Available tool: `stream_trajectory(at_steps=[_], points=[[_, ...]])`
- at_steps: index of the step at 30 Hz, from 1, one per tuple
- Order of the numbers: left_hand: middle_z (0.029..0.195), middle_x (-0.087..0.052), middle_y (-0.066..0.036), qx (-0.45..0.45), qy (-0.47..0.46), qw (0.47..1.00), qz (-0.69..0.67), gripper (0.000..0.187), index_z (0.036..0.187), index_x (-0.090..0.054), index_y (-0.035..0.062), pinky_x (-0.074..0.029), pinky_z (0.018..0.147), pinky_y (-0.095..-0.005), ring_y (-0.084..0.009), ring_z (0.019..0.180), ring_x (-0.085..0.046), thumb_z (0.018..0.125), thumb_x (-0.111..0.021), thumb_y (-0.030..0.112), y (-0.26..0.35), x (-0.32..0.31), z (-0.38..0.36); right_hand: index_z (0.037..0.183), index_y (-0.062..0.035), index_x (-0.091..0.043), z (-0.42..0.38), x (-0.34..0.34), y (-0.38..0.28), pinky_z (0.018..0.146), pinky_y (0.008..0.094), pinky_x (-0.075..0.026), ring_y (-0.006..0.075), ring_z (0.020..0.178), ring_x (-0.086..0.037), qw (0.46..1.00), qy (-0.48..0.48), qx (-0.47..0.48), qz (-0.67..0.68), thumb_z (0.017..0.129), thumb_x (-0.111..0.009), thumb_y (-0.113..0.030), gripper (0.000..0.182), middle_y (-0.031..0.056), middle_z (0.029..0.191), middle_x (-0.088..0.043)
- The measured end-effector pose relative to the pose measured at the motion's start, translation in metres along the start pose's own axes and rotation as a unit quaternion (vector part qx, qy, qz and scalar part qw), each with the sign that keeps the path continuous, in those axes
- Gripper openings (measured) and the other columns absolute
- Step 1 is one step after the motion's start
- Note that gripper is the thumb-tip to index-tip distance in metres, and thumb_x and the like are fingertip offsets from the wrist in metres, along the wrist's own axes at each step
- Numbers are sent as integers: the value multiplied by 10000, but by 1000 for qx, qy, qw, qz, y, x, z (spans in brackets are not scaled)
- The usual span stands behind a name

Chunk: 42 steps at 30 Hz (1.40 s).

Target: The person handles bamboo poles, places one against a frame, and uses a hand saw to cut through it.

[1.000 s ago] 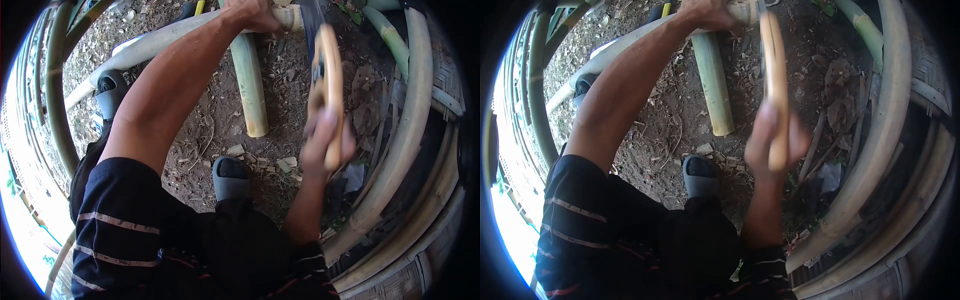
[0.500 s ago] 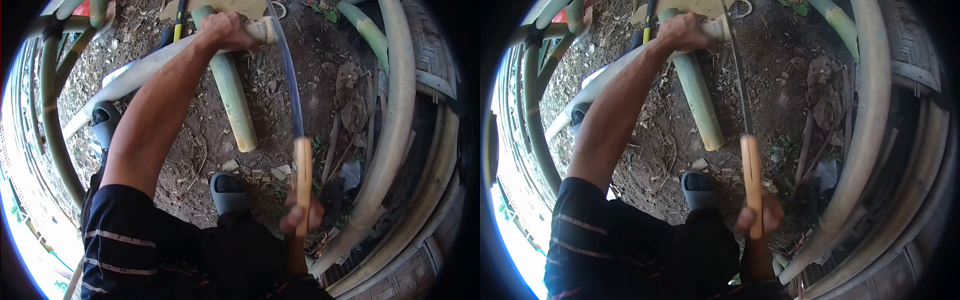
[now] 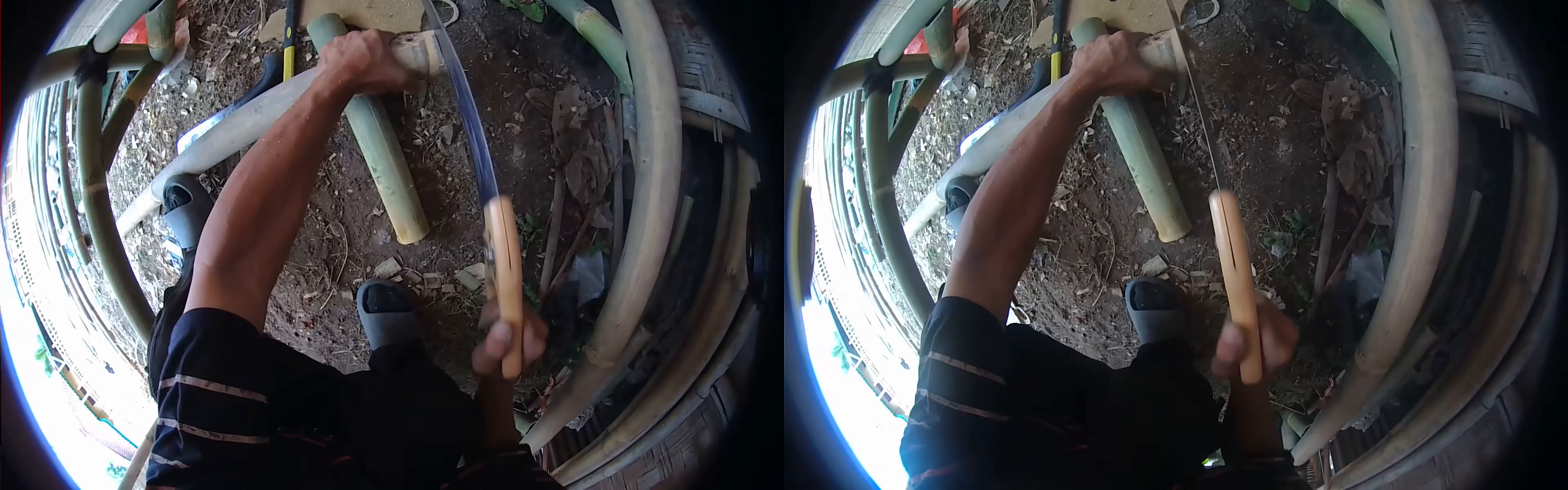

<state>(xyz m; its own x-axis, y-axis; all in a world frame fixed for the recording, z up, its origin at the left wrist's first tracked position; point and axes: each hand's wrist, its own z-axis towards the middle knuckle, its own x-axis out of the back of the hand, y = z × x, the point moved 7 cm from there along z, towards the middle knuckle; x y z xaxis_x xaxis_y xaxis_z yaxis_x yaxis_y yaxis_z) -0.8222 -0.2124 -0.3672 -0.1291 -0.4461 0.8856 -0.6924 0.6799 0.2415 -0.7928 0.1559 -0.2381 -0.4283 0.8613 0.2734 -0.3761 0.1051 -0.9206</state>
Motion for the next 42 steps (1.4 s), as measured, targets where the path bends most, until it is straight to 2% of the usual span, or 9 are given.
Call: stream_trajectory(at_steps=[5, 12, 15, 22, 29, 30, 34, 39, 42], points=[[1133, -760, -210, 1, 25, 999, -25, 785, 1179, -778, 89, -573, 941, -434, -344, 1076, -736, 590, -814, 607, -8, 12, 14, 772, -3, -639, 100, -71, 22, 470, 361, -430, 169, 485, -583, 994, -66, -64, -51, 952, -647, -159, 238, 83, 583, -556], [1124, -765, -198, -8, 13, 1000, -5, 795, 1194, -775, 105, -573, 931, -432, -337, 1064, -740, 597, -811, 627, -4, 1, 2, 755, 92, -607, 3, -15, -5, 560, 314, -575, 267, 593, -696, 997, -44, 45, -44, 945, -613, -214, 360, 190, 697, -669], [1132, -769, -178, 0, 8, 1000, 6, 827, 1220, -769, 123, -573, 930, -432, -322, 1075, -741, 592, -811, 660, 0, 11, 0, 801, -2, -638, 112, -97, 13, 457, 352, -360, 180, 468, -536, 994, -86, 12, -62, 1023, -610, -169, 280, 49, 577, -530], [1108, -768, -223, -5, 1, 1000, -5, 841, 1197, -781, 103, -573, 939, -445, -360, 1063, -746, 588, -832, 681, -6, 14, 20, 778, 44, -626, -33, 13, -1, 593, 345, -546, 241, 596, -655, 998, -27, -25, -43, 941, -589, -245, 334, 144, 658, -626], [1156, -761, -201, 27, 17, 999, 26, 882, 1177, -775, 49, -561, 964, -417, -329, 1107, -732, 588, -842, 702, -7, 10, 10, 971, 26, -728, 120, -92, 6, 457, 342, -453, 158, 502, -614, 993, -97, 25, 59, 974, -691, -130, 160, 75, 634, -647], [1157, -760, -204, 16, 14, 999, 25, 889, 1174, -771, 36, -561, 962, -418, -332, 1106, -732, 588, -844, 700, -11, 8, 13, 790, -13, -641, 107, -91, 10, 468, 327, -394, 167, 474, -536, 995, -63, 46, -59, 990, -644, -124, 229, 51, 594, -563], [1144, -758, -219, -3, 25, 1000, 16, 891, 1132, -772, -15, -562, 958, -411, -347, 1101, -732, 590, -857, 686, -5, 5, 24, 841, 53, -668, -11, 0, 5, 497, 358, -472, 202, 575, -647, 997, -15, -13, 76, 955, -624, -282, 357, 153, 650, -625], [1182, -744, -237, -5, 15, 1000, 18, 866, 1281, -718, 66, -543, 1010, -435, -357, 1163, -709, 635, -833, 631, 0, 7, 10, 896, 49, -712, 84, -74, 24, 490, 326, -478, 157, 546, -647, 998, -32, 54, -25, 962, -675, -166, 229, 113, 664, -671], [1179, -748, -235, -15, 31, 999, 33, 834, 1220, -746, 40, -547, 996, -436, -361, 1144, -715, 638, -826, 633, -8, 5, 14, 972, 17, -700, 109, -92, 12, 510, 356, -541, 267, 592, -714, 994, -3, 107, -3, 917, -753, -192, 223, 146, 808, -724]])
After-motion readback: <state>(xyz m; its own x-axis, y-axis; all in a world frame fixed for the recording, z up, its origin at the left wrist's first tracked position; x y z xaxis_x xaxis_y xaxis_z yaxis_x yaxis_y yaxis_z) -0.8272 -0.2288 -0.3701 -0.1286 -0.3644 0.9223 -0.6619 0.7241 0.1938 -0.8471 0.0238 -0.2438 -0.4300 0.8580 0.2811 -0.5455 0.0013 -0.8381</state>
